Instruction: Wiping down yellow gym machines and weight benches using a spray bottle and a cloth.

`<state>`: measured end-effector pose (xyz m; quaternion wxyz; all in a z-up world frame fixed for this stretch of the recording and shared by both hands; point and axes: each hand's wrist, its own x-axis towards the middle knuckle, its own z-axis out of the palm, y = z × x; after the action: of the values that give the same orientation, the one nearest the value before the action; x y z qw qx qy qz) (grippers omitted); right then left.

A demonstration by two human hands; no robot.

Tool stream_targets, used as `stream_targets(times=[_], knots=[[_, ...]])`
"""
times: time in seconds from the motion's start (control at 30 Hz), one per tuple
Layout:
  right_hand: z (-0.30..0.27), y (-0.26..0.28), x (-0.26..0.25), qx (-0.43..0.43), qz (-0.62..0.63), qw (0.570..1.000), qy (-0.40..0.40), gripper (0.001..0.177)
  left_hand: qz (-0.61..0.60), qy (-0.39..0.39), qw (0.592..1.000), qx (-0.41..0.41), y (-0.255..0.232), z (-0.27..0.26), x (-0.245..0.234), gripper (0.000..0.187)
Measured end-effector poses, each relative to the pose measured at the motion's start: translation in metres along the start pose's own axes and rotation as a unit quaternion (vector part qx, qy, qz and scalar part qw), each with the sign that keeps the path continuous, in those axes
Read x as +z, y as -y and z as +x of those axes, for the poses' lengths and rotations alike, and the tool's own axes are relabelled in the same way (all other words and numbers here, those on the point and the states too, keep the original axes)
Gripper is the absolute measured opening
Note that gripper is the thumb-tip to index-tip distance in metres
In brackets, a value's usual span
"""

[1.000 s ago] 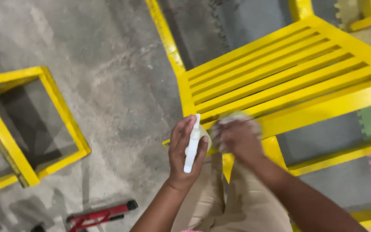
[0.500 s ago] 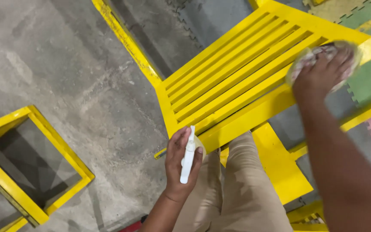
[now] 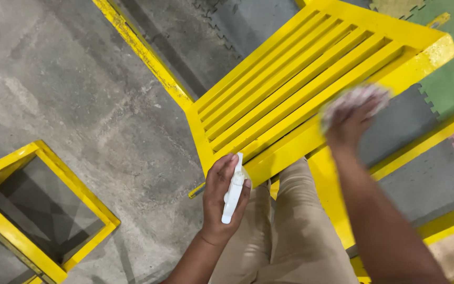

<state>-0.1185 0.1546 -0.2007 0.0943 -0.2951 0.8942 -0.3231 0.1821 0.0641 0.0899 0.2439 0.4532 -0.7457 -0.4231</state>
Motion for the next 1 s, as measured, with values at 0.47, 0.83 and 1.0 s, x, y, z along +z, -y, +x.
stream_targets(times=[0.47, 0.83, 1.0], knots=[[-0.064, 0.096, -0.011, -0.432, -0.175, 0.884, -0.036, 0.018, 0.033, -0.086, 0.996, -0.019, 0.039, -0.020, -0.021, 0.052], [-0.083, 0.275, -0.021, -0.333, 0.036, 0.886, 0.320, 0.024, 0.089, -0.211, 0.972, -0.060, 0.047, -0.032, -0.054, 0.052], [-0.097, 0.240, 0.012, -0.466, -0.021, 0.823, 0.323, 0.023, 0.080, -0.204, 0.975, -0.030, 0.054, -0.035, -0.045, 0.053]])
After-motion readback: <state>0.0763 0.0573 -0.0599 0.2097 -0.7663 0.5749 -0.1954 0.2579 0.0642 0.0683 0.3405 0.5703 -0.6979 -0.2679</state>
